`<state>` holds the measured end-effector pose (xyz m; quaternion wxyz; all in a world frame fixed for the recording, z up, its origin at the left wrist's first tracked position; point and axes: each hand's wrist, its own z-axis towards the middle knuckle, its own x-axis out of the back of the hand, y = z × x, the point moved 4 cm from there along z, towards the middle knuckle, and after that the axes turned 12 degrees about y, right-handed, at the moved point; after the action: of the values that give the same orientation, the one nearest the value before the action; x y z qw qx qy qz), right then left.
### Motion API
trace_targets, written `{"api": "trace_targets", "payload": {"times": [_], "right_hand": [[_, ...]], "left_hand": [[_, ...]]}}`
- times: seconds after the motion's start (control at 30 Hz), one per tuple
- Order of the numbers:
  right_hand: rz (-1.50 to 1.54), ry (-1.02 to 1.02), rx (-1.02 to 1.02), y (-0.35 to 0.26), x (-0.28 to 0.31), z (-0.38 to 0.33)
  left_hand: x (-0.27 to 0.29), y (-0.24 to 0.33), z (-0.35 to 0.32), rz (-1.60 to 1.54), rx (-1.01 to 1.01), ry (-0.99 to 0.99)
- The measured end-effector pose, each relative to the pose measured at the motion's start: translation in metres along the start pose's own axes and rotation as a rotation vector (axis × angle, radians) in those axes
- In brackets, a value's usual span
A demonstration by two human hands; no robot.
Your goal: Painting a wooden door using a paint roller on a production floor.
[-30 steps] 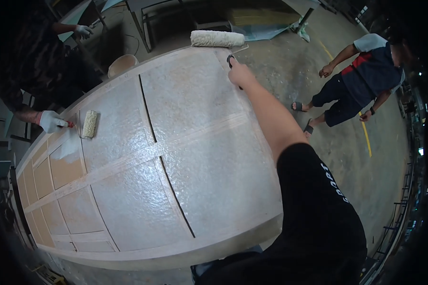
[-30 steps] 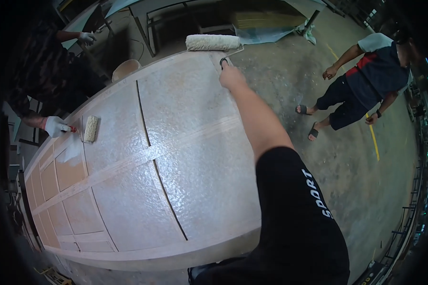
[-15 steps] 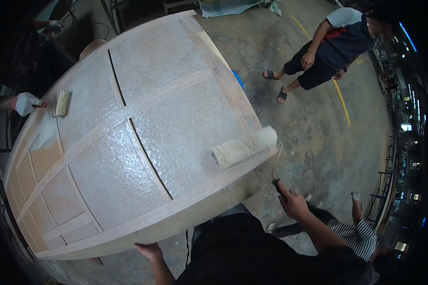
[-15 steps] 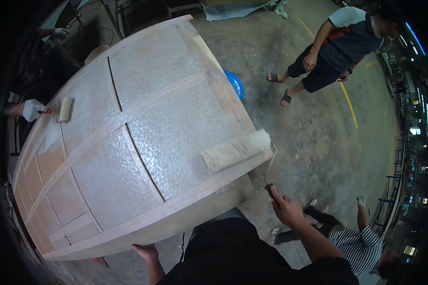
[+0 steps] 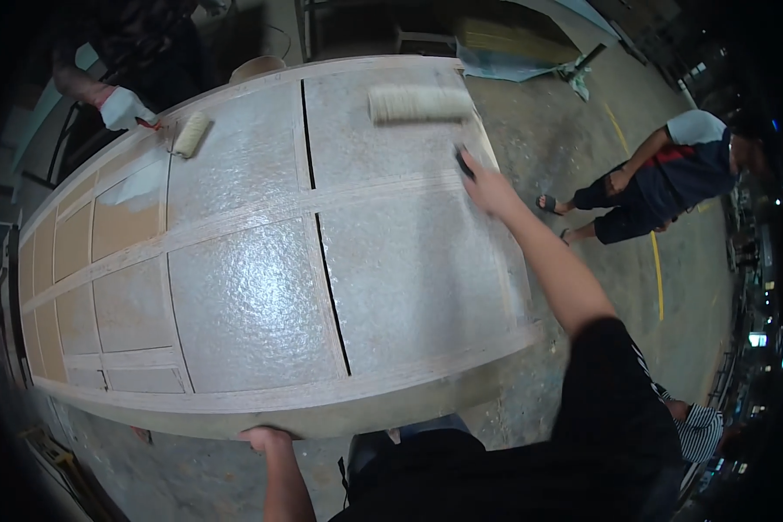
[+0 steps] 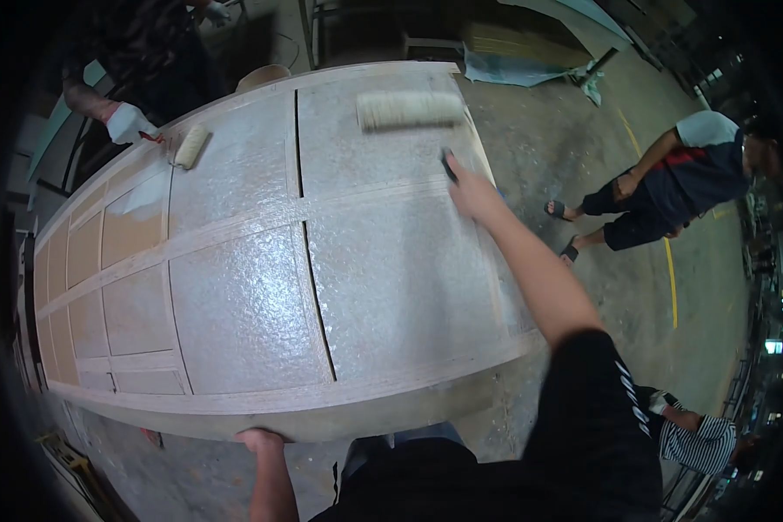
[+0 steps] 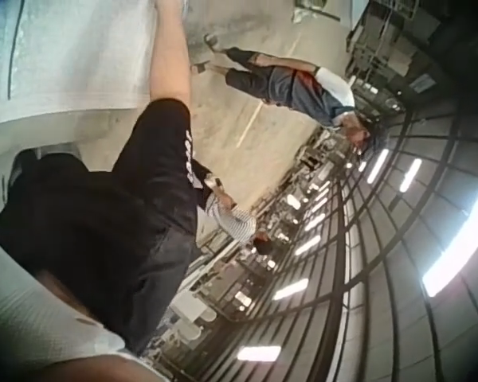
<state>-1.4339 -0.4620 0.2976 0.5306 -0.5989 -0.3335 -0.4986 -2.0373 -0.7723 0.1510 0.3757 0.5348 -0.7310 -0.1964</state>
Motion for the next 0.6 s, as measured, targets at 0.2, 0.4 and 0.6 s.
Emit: {"api": "trace_targets", "payload": {"times": [0.2, 0.4, 0.6], "right_hand": [[0.018, 0.076, -0.198, -0.069, -0.037, 0.095], [0.068, -0.289, -0.180, -0.043, -0.018, -0.206], [-0.087, -0.421, -0.182, -0.056, 0.069, -0.411]], "left_hand": [[-0.008, 0.006, -0.030, 0.082, 0.001, 0.067], [0.003, 0.009, -0.012, 0.020, -0.014, 0.162], [0.005, 0.001, 0.009, 0.023, -0.020, 0.196]]}}
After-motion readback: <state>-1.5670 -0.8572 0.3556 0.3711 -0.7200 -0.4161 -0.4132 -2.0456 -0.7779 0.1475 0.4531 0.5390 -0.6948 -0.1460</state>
